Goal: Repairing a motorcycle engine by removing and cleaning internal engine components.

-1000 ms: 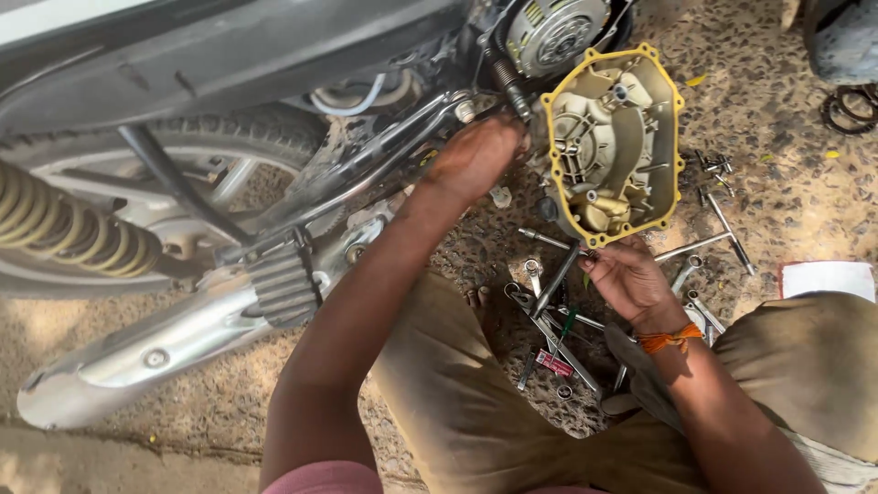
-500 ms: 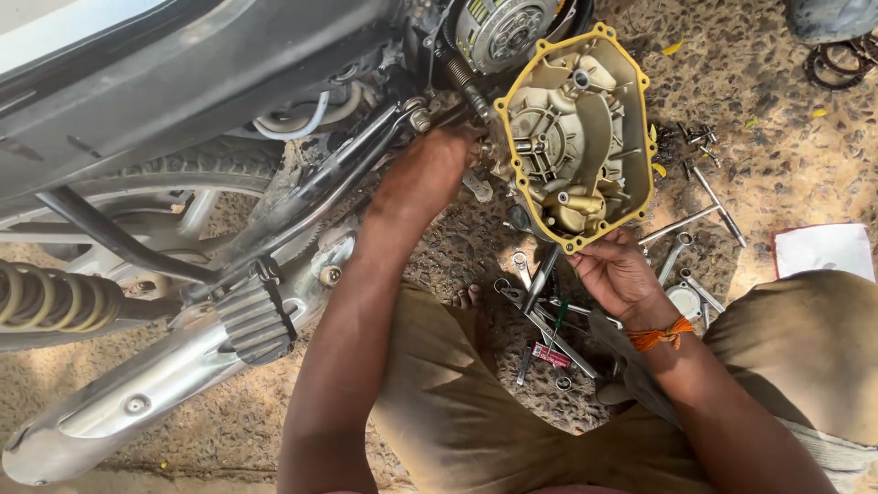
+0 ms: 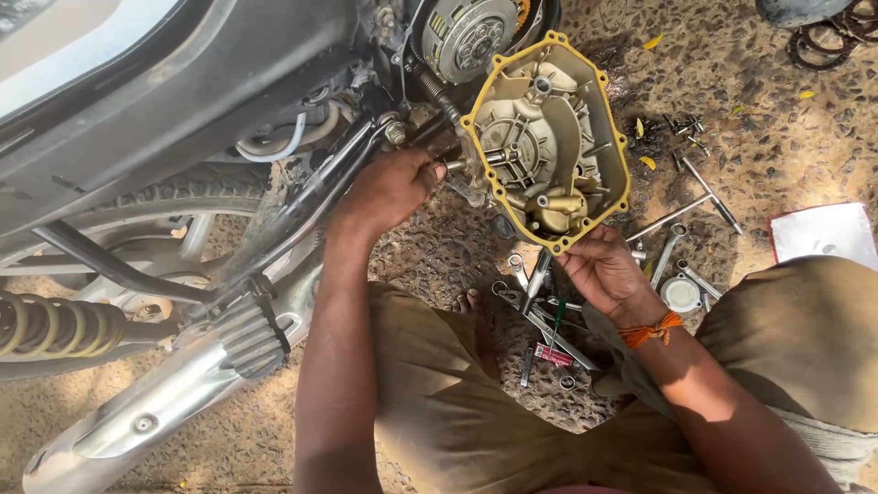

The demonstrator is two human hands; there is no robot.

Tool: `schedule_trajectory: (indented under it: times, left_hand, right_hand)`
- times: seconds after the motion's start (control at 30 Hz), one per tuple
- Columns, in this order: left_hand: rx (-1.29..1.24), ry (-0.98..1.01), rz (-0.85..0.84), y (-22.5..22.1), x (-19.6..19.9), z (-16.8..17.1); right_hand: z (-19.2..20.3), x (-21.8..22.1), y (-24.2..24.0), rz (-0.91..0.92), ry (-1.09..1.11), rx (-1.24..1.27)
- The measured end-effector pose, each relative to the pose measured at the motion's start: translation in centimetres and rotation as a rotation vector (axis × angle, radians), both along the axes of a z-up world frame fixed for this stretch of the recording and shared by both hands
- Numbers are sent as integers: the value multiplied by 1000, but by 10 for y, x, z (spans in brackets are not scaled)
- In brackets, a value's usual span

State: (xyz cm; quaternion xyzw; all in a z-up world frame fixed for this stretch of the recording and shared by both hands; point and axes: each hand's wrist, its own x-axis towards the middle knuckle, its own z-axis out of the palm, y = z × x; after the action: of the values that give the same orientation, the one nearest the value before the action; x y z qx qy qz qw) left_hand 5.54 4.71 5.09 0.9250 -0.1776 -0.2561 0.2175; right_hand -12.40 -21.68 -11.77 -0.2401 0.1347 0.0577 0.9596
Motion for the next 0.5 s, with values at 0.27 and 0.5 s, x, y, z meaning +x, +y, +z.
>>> schedule_trajectory:
  times: [0.27, 0.5]
  left_hand:
    - [-60, -184, 7, 9, -13, -2]
    - [-208, 150, 208, 21, -5, -13]
  right_hand:
    - [-5, -1, 1, -7, 28, 4]
    - [-10, -2, 1, -10, 6, 47]
